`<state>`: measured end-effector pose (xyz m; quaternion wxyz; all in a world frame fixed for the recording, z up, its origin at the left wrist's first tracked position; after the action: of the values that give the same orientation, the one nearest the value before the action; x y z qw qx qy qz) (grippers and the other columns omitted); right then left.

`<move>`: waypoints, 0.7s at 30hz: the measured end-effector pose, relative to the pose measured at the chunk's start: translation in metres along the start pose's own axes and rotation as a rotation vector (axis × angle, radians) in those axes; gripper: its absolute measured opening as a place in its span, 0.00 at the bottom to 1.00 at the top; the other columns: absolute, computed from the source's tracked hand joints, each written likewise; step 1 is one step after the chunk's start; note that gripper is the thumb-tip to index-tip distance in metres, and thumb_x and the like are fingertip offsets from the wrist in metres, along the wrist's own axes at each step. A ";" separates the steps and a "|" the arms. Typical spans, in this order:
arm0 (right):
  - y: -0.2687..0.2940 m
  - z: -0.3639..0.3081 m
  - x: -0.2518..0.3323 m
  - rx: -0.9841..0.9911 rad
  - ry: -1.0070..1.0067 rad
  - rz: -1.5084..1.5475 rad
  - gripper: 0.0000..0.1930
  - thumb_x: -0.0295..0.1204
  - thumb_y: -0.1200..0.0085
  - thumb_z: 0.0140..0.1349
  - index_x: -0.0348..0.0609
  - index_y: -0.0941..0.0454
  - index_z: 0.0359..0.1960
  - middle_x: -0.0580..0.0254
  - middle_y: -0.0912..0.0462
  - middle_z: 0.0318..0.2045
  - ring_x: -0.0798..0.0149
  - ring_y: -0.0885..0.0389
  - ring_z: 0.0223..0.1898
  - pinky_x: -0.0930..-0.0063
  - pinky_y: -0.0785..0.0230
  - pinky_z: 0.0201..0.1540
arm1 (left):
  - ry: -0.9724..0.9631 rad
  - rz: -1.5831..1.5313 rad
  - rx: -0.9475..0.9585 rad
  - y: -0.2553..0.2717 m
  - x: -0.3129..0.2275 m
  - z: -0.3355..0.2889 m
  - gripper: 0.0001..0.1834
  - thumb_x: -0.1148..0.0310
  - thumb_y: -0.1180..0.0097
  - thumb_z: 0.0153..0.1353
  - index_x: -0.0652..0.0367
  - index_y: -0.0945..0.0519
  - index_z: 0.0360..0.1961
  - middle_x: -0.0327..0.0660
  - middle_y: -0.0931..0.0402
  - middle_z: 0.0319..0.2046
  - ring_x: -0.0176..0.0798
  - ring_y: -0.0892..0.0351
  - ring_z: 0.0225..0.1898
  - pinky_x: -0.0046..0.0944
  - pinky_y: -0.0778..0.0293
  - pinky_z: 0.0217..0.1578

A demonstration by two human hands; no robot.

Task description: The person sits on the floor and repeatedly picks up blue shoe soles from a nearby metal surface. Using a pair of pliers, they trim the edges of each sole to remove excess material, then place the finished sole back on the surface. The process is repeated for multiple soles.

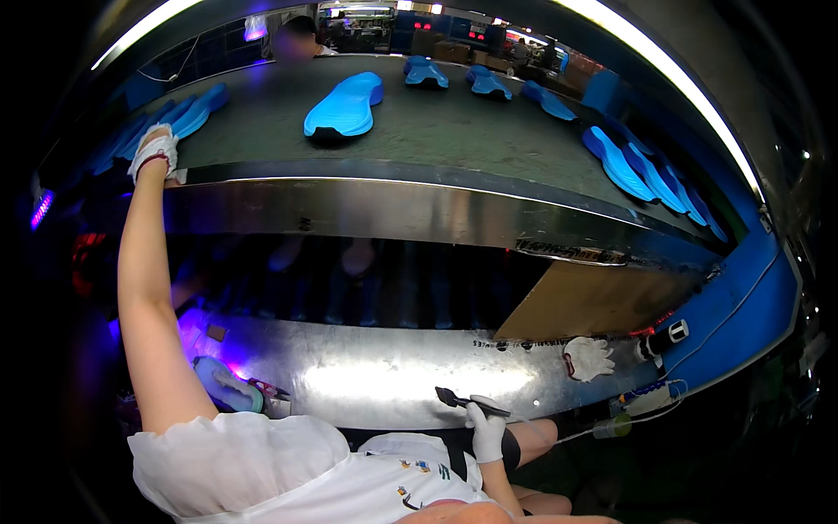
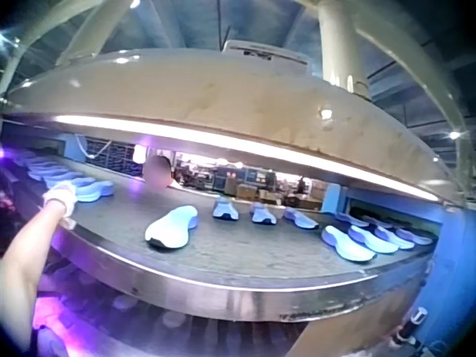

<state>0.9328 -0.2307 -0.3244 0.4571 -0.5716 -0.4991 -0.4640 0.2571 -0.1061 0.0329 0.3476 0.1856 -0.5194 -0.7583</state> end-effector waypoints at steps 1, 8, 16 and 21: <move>-0.002 0.000 0.000 -0.005 -0.003 -0.004 0.12 0.24 0.43 0.61 0.34 0.22 0.45 0.66 0.23 0.26 0.75 0.27 0.23 0.82 0.34 0.27 | 0.067 0.009 -0.043 0.013 -0.005 -0.011 0.19 0.66 0.50 0.66 0.56 0.25 0.56 0.55 0.25 0.53 0.56 0.26 0.57 0.52 0.28 0.55; 0.000 0.001 -0.002 0.002 0.025 0.062 0.11 0.23 0.44 0.60 0.33 0.23 0.44 0.64 0.24 0.23 0.74 0.28 0.21 0.82 0.35 0.25 | -0.012 -0.903 -0.201 0.031 -0.009 -0.049 0.12 0.70 0.41 0.56 0.59 0.21 0.42 0.49 0.24 0.43 0.45 0.21 0.44 0.39 0.27 0.46; 0.050 -0.018 0.027 -0.280 0.127 0.197 0.11 0.22 0.50 0.64 0.33 0.27 0.48 0.57 0.20 0.31 0.72 0.25 0.21 0.82 0.31 0.26 | -0.625 -1.113 -0.967 0.067 -0.174 -0.322 0.15 0.83 0.33 0.49 0.61 0.24 0.36 0.46 0.24 0.36 0.46 0.22 0.37 0.40 0.25 0.44; 0.096 -0.044 0.057 -0.509 0.319 0.254 0.12 0.24 0.48 0.65 0.33 0.27 0.49 0.59 0.19 0.39 0.71 0.20 0.36 0.85 0.27 0.27 | -1.460 -1.604 -0.395 0.017 -0.241 -0.441 0.15 0.78 0.33 0.43 0.58 0.23 0.34 0.47 0.22 0.38 0.52 0.21 0.42 0.51 0.24 0.40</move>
<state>1.0293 -0.2742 -0.2667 0.4261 -0.6452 -0.2138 -0.5970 0.7127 -0.2268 -0.1436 -0.6124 -0.0825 -0.1980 -0.7608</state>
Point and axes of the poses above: each hand's wrist, its own z-axis towards the middle knuckle, its own y-axis out of the back of the hand, x = y × z, the point moved 2 cm from there along z, towards the middle knuckle
